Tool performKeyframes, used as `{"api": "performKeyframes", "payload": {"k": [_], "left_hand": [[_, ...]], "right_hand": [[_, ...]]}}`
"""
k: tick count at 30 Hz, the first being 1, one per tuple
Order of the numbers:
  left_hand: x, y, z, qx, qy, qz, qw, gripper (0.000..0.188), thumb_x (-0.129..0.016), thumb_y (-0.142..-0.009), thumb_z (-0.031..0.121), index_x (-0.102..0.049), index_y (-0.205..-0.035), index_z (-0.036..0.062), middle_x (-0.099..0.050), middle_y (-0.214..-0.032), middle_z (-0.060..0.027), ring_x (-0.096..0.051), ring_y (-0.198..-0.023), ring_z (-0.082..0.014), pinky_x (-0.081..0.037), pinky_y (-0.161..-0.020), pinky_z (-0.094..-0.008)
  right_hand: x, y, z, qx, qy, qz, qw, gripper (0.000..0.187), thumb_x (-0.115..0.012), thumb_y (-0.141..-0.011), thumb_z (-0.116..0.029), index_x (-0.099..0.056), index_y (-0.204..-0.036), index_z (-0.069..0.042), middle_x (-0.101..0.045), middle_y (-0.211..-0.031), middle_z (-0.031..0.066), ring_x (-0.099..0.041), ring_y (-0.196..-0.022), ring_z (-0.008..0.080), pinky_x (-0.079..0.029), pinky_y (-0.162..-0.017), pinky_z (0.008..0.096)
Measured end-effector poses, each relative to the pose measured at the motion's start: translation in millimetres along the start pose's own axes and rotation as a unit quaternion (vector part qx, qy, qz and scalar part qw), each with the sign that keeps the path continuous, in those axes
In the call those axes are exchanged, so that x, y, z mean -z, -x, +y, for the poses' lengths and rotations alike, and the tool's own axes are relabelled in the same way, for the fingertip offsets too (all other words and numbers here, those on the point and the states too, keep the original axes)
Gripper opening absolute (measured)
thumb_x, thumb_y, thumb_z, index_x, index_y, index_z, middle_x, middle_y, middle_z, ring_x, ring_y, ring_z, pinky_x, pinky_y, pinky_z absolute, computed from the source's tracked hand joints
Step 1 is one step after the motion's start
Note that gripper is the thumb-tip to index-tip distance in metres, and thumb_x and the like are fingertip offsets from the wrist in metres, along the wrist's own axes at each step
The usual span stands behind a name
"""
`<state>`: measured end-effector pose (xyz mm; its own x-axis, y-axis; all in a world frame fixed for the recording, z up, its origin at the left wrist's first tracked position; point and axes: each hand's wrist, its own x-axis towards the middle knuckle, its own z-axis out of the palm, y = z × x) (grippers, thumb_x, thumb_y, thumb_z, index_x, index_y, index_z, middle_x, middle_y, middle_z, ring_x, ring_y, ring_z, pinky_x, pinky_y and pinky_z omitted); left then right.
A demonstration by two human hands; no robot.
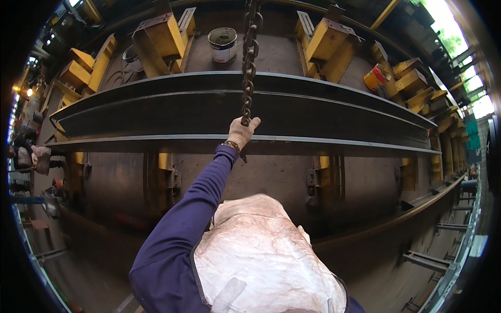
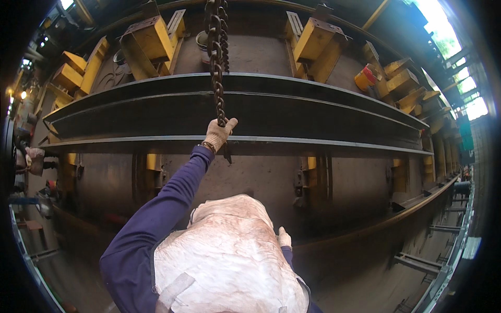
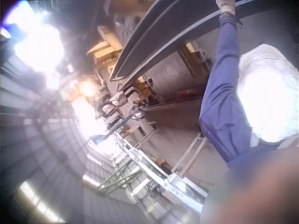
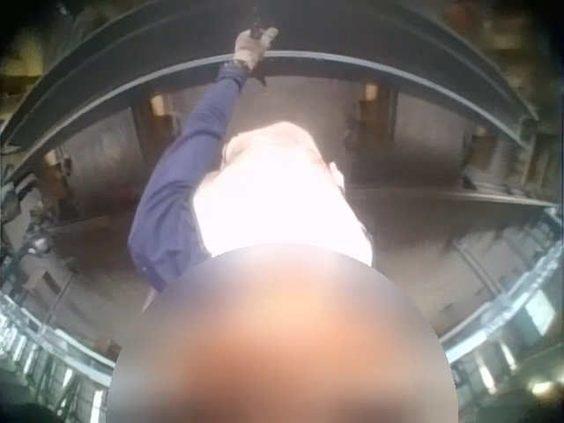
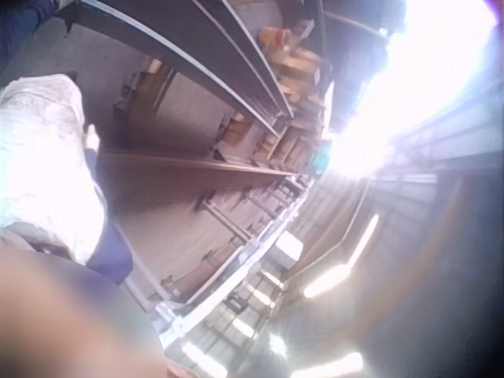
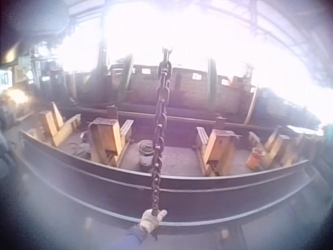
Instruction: The person guides a large curved metal sheet suspended by chains, then manually lifts and carries a long flat metal sheet across the workshop floor, placing it onto a stack of similar sheets.
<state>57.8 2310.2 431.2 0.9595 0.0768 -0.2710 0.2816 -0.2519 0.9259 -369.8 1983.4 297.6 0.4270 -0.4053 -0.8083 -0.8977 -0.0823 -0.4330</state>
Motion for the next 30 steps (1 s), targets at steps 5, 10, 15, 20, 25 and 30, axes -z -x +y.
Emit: {"api": "performKeyframes", "payload": {"k": [5,10,15,20,25,30], "left_hand": [[-9,8,-2,-0.025,-0.031,0.012,0.999,0.04,-0.079,-0.089,0.037,-0.066,-0.078,0.0004,-0.062,-0.068,-0.0077,-0.057,-0.066,-0.0199,-0.05,-0.068,-0.0393],[-11,-2,-16,-0.061,-0.041,0.045,0.996,0.04,-0.078,-0.087,0.036,-0.066,-0.074,-0.0001,-0.059,-0.063,-0.0085,-0.056,-0.061,-0.0214,-0.049,-0.065,-0.0386],[-23,-3,-21,-0.051,-0.055,0.071,0.995,0.04,-0.075,-0.088,0.04,-0.071,-0.075,0.0025,-0.07,-0.07,-0.0172,-0.071,-0.071,-0.0323,-0.053,-0.067,-0.0439],[-35,-24,-6,-0.057,-0.09,0.041,0.993,0.042,-0.067,-0.091,0.042,-0.074,-0.083,0.0009,-0.072,-0.078,-0.0229,-0.073,-0.084,-0.0396,-0.057,-0.076,-0.0474],[-13,-29,2,0.06,0.023,0.001,0.998,0.045,-0.077,-0.083,0.043,-0.074,-0.086,-0.0012,-0.071,-0.078,-0.0249,-0.073,-0.082,-0.042,-0.055,-0.073,-0.0464],[9,-37,14,0.114,0.057,-0.095,0.987,0.042,-0.074,-0.083,0.04,-0.071,-0.076,-0.0019,-0.066,-0.068,-0.0227,-0.069,-0.069,-0.0385,-0.052,-0.067,-0.0474]], "right_hand": [[5,-106,67,-0.032,0.137,0.04,0.989,0.068,-0.056,-0.101,-0.056,-0.072,-0.116,0.008,-0.076,-0.112,0.0231,-0.07,-0.108,0.0298,-0.052,-0.094,0.0445],[43,-95,-86,0.023,0.026,-0.025,0.999,0.062,-0.056,-0.102,-0.053,-0.062,-0.13,0.002,-0.073,-0.108,0.019,-0.069,-0.088,0.0295,-0.057,-0.078,0.0454],[5,-68,-329,0.112,-0.131,-0.14,0.975,0.067,-0.057,-0.101,-0.059,-0.052,-0.14,-0.005,-0.068,-0.116,0.0163,-0.066,-0.1,0.0319,-0.055,-0.088,0.0499],[-108,-42,-577,0.116,-0.272,-0.447,0.844,0.071,-0.059,-0.098,-0.064,-0.054,-0.134,-0.003,-0.064,-0.119,0.02,-0.065,-0.109,0.0367,-0.052,-0.098,0.0551],[-209,-39,-734,-0.064,-0.364,-0.419,0.83,0.072,-0.064,-0.098,-0.058,-0.051,-0.126,0.007,-0.064,-0.122,0.0241,-0.066,-0.108,0.0426,-0.057,-0.095,0.0561],[-229,-144,-812,-0.131,-0.439,-0.461,0.76,0.04,-0.069,-0.098,-0.035,-0.059,-0.108,0.003,-0.068,-0.084,0.0118,-0.07,-0.071,0.0245,-0.063,-0.066,0.0385]]}}
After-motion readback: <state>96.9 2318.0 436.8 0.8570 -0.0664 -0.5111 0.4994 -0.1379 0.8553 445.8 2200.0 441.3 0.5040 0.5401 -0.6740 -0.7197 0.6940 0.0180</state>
